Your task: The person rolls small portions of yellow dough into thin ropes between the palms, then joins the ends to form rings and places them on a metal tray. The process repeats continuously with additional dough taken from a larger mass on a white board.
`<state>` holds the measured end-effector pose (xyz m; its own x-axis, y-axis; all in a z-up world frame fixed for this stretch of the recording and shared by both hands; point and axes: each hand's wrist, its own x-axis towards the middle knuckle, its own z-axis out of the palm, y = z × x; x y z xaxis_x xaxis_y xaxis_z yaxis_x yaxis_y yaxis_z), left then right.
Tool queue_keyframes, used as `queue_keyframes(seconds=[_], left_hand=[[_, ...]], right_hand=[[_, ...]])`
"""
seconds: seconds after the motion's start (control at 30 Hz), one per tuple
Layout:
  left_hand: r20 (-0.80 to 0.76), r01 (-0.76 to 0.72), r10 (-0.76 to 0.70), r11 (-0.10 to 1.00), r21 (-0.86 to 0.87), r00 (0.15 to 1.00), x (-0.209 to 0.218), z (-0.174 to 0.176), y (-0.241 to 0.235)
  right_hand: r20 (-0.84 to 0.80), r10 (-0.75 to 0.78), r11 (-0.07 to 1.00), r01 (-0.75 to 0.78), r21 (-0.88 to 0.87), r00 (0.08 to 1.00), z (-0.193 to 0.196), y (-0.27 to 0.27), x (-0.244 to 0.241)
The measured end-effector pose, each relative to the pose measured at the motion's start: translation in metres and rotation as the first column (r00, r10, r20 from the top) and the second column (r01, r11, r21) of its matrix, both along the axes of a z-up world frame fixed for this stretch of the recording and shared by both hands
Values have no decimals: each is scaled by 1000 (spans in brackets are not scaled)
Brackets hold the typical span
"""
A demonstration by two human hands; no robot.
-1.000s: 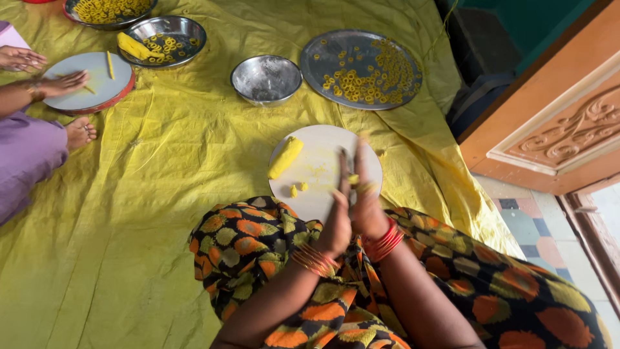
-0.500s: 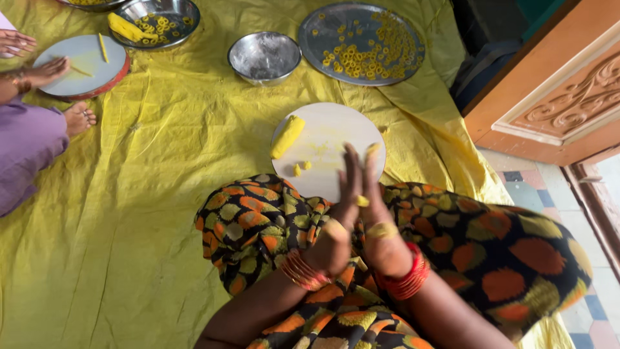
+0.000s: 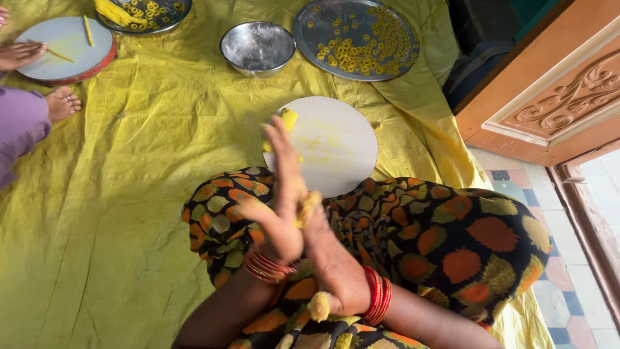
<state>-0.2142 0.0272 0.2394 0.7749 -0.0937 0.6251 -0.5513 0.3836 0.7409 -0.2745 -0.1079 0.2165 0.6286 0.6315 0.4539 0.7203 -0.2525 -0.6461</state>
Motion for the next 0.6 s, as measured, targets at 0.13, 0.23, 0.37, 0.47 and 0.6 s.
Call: queue_keyframes(seconds=[0.13, 0.23, 0.37, 0.47, 0.6], left_hand=[[107, 72, -100, 968, 240, 989, -29, -11, -21], [142, 172, -230, 926, 335, 963, -43, -17, -38], [130, 75, -119, 952, 296, 984, -30, -12, -27], [45, -54, 52, 998, 33, 998, 3, 3, -10], [-56, 45, -56, 981, -191, 997, 23, 20, 13]], right_hand=[[-306, -75, 910, 190, 369, 949, 26, -5, 11], [-221, -141, 820, 239, 520, 965, 44, -11, 20], [-233, -75, 885, 172, 432, 970, 43, -1, 18], [-63, -36, 982, 47, 181, 997, 32, 10, 12], [45, 38, 989, -31, -147, 998, 37, 6, 5]])
